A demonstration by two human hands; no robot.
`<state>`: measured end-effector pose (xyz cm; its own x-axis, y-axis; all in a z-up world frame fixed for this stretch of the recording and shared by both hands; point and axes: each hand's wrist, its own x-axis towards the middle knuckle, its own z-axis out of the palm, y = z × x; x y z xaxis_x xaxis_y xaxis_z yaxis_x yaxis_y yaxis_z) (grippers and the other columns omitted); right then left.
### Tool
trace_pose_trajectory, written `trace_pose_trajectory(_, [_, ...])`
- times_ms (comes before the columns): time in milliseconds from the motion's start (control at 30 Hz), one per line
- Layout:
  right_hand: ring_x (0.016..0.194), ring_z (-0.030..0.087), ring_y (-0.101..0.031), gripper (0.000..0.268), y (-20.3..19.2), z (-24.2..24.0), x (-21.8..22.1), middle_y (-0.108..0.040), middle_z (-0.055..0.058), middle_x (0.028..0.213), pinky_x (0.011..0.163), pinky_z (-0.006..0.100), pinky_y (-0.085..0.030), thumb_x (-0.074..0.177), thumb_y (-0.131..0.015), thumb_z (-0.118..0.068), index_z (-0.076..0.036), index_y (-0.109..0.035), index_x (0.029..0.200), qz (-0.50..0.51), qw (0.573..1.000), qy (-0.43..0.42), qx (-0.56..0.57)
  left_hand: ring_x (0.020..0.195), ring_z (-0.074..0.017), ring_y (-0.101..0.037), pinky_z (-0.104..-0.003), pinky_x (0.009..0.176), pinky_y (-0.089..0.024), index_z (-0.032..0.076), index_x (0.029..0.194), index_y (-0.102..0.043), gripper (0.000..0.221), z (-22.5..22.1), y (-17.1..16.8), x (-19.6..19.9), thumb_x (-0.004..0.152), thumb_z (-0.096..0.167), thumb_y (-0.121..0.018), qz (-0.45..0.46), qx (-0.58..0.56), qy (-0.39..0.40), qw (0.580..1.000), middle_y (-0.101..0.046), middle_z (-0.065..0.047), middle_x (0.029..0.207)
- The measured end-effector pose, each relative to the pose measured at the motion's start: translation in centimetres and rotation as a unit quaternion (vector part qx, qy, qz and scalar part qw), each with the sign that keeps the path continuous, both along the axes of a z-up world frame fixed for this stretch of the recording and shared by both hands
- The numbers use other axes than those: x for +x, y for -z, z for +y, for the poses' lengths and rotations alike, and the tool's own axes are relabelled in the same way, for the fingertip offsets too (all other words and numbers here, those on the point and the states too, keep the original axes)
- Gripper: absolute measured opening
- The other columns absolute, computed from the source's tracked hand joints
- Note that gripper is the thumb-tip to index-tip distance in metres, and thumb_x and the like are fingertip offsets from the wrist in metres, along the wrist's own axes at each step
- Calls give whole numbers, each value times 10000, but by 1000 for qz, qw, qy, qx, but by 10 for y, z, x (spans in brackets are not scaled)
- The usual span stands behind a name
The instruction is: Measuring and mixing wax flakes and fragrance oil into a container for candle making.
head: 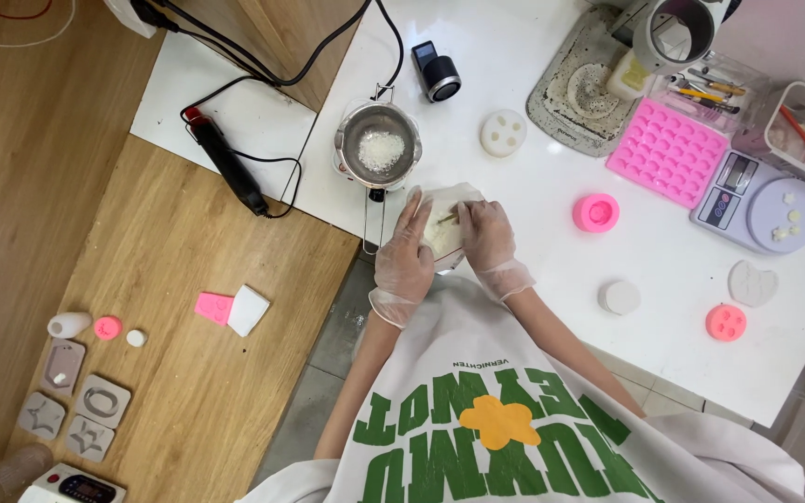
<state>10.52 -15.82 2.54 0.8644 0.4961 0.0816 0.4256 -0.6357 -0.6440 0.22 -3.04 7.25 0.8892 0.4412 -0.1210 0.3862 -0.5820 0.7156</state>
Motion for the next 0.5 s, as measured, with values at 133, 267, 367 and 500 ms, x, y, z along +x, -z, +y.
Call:
trace_pose_trajectory(133, [830, 386, -688, 228, -6, 10, -9, -694, 155, 813, 740, 484, -548, 1045, -588, -254, -132, -743, 931, 135, 982, 113, 62, 1062, -385, -682, -510, 845, -592, 361, 1520, -444, 733, -1, 6, 2, 839, 97, -495, 24, 13, 11, 1000, -260, 92, 1667])
trace_pose_trajectory(267, [700, 131, -656, 282, 4, 13, -8, -706, 51, 703, 698, 243, -521, 1046, -515, -222, -113, -752, 939, 298, 899, 222, 231, 987, -436, -690, -530, 800, -588, 404, 1530, -410, 756, 3, 12, 7, 836, 120, -502, 59, 9, -2, 998, -268, 27, 1668])
trace_pose_trajectory(367, [647, 87, -586, 291, -2, 11, -4, -690, 49, 673, 638, 191, -456, 1063, -516, -205, -83, -745, 931, 321, 866, 243, 295, 1035, -439, -671, -534, 833, -572, 379, 1554, -375, 782, 6, -3, 10, 830, 105, -485, 52, -10, 0, 999, -272, 53, 1667])
trace_pose_trajectory(500, [642, 89, -522, 301, -6, 2, 1, -699, 69, 667, 626, 190, -409, 1070, -534, -202, -71, -747, 903, 309, 862, 254, 312, 1314, -342, -540, -490, 972, -528, 287, 1580, -364, 819, 13, -20, 10, 792, 85, -462, 33, -75, 6, 997, -289, 90, 1663])
